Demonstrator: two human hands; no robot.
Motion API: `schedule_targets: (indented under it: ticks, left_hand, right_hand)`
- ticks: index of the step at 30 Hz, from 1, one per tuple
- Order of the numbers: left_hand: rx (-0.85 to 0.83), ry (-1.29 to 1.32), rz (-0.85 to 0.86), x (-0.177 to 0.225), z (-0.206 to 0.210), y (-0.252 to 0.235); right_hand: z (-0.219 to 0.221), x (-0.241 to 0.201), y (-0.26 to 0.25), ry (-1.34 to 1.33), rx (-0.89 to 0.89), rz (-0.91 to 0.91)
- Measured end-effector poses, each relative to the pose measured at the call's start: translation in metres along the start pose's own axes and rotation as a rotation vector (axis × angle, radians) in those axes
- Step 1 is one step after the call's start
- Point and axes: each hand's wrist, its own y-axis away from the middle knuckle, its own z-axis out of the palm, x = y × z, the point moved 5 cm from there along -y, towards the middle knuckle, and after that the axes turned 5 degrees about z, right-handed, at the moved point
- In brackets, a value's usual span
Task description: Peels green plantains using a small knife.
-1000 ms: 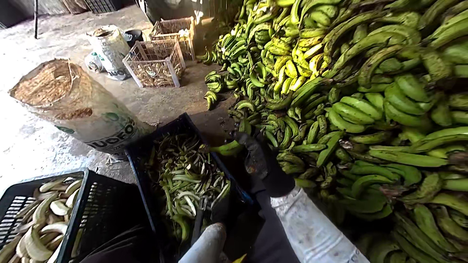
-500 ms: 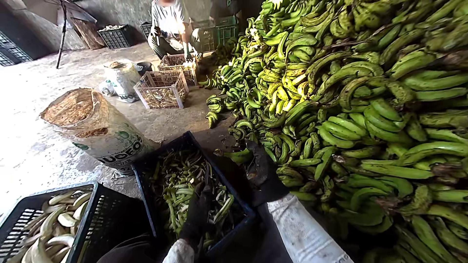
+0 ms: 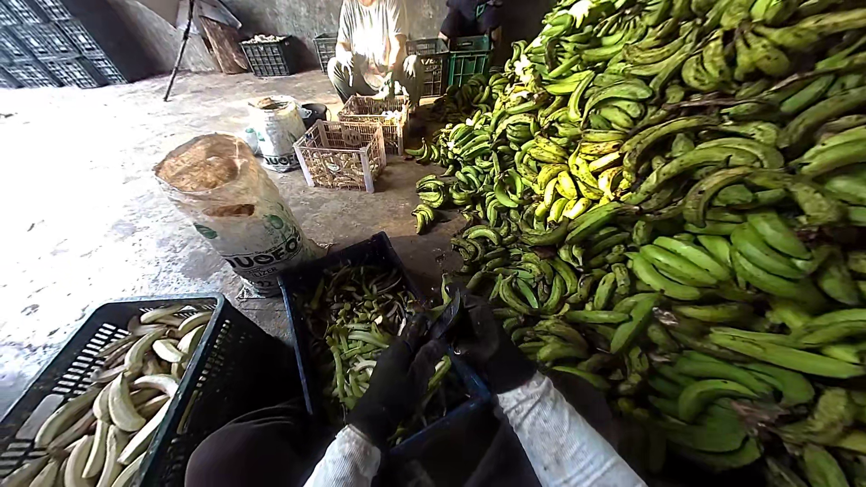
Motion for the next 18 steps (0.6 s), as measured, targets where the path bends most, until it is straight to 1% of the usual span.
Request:
schedule_targets:
  ticks: [2, 4, 6, 10, 12, 13, 15, 16, 17, 18]
  left_hand:
    - [0.012, 0.007, -0.003, -0.003, 0.000, 0.002]
    - [0.061, 0.068, -0.033, -0.006, 0.002, 0.005]
    - [0.119, 0.179, -0.077, -0.007, 0.005, 0.008]
    - [0.196, 0.429, -0.109, -0.008, 0.011, 0.010]
    - [0.176, 0.422, -0.062, -0.011, 0.011, 0.010]
    - [0.160, 0.320, -0.004, -0.013, 0.009, 0.011]
    - [0.117, -0.006, 0.098, -0.014, 0.006, 0.014]
    - [0.080, -0.046, 0.081, -0.014, 0.007, 0.016]
    - [0.039, 0.049, 0.001, -0.012, 0.009, 0.016]
    - [-0.001, 0.244, -0.101, -0.007, 0.012, 0.017]
  right_hand:
    - [0.000, 0.005, 0.001, -0.001, 0.012, 0.012]
    - [-0.002, 0.010, 0.000, 0.001, 0.037, 0.021]
    - [-0.002, 0.015, -0.001, 0.018, 0.091, 0.020]
    - [-0.003, 0.023, -0.002, 0.046, 0.080, 0.045]
    - [-0.003, 0.025, -0.001, 0.063, 0.063, 0.048]
    - [-0.004, 0.025, -0.002, 0.092, 0.049, 0.030]
    - [-0.012, 0.023, 0.000, 0.252, 0.052, -0.064]
    - [-0.016, 0.022, 0.003, 0.370, 0.064, -0.117]
    - [-0.020, 0.020, 0.004, 0.459, 0.065, -0.141]
    - [-0.020, 0.019, 0.003, 0.507, 0.053, -0.120]
